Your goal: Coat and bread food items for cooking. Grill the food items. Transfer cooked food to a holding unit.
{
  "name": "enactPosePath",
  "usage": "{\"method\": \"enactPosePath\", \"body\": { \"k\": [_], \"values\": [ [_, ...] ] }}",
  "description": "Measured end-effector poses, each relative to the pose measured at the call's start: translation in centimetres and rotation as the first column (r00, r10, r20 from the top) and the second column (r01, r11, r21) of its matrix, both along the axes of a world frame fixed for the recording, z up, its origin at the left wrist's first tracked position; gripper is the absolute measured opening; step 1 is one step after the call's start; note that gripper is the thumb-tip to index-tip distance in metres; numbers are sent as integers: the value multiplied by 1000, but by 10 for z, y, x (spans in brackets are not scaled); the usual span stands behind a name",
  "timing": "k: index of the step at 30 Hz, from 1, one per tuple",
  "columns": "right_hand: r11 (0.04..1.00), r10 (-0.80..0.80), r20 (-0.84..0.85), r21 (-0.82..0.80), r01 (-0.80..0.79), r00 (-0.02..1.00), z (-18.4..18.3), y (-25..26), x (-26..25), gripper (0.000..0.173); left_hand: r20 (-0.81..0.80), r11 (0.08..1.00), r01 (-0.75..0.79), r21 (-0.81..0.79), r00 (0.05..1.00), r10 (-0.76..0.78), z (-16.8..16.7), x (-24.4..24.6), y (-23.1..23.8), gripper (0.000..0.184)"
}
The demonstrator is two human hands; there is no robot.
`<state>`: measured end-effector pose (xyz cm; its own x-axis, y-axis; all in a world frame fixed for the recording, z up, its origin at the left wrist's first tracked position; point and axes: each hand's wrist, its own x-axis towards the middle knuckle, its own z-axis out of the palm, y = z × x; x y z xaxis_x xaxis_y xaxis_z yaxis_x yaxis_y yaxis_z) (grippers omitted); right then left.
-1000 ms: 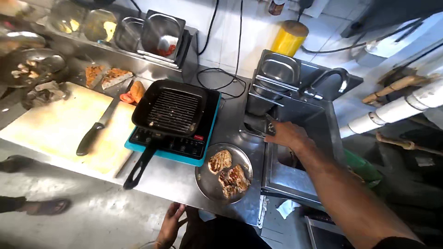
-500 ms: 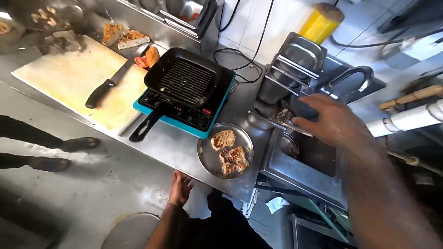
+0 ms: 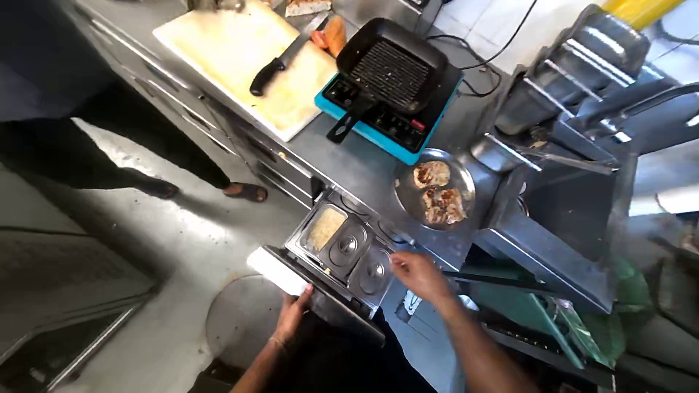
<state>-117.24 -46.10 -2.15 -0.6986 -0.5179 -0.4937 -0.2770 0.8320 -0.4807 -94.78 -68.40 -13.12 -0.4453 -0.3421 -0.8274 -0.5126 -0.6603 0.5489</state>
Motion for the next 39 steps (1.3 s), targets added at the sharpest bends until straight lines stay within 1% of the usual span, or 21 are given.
{"method": "enactPosePath", "body": {
  "k": [2,4,6,8,10,11,12,13,14,15,17,18,20,22,24,25,29,32,35,37,39],
  "values": [
    [991,125,-57,-38,-127,990,-48,-39,36,27,17,999,47,-8,999,-47,0,33,-7,64],
    [955,270,-215,-68,-290,938,-91,-73,68,26,38,991,129,-28,991,-128,1,58,-14,65],
    [922,380,-267,38,-385,885,-111,-99,84,29,87,954,291,-76,955,-285,6,73,-23,65],
    [880,474,-241,123,-458,847,-117,-115,89,25,207,815,555,-165,828,-522,18,83,-39,59],
    [828,554,-287,93,-553,781,-119,-118,85,19,373,580,757,-302,654,-658,42,85,-52,46],
    [823,544,-333,32,-567,770,-117,-116,80,17,435,479,781,-401,622,-651,58,82,-55,38],
    [840,477,-390,-60,-539,788,-109,-113,73,16,465,413,762,-499,637,-615,72,76,-57,33],
    [869,373,-407,-162,-468,834,-95,-108,65,17,448,394,725,-565,670,-592,81,69,-57,28],
    [891,253,-397,-259,-372,882,-74,-100,56,18,405,428,701,-570,693,-596,85,59,-55,25],
    [912,129,-365,-322,-255,922,-50,-88,46,19,356,504,698,-509,704,-615,82,47,-52,25],
    [896,-124,-290,-444,-19,949,-13,-56,28,22,232,725,647,-235,762,-605,60,19,-39,37],
    [838,-250,-231,-539,90,940,-3,-36,25,24,202,803,585,-116,805,-558,46,8,-31,42],
    [621,-482,-6,-708,336,876,10,1,35,32,225,857,514,-34,840,-495,26,-7,-15,40],
    [328,-633,269,-755,567,726,11,33,59,37,250,881,472,-33,857,-450,19,-13,-7,40],
    [135,-692,424,-719,682,584,-3,55,84,39,244,921,388,-39,897,-368,17,-12,-6,36],
    [93,-703,461,-696,712,542,-8,61,96,42,243,938,343,-50,915,-321,16,-12,-6,32],
    [39,-723,522,-622,782,452,-20,58,138,41,316,935,324,-143,910,-267,11,-23,-9,19],
    [8,-692,564,-618,786,451,-34,62,158,38,348,917,330,-223,906,-242,10,-26,-6,29],
    [14,-703,562,-602,799,436,-41,68,169,36,299,943,222,-248,943,-143,21,-29,5,38],
    [2,-704,582,-570,822,406,-41,72,175,41,239,966,123,-227,969,-68,33,-29,12,37],
    [-25,-688,606,-570,822,399,-41,75,177,38,195,977,69,-201,980,-29,39,-29,16,33]
  ]
}}
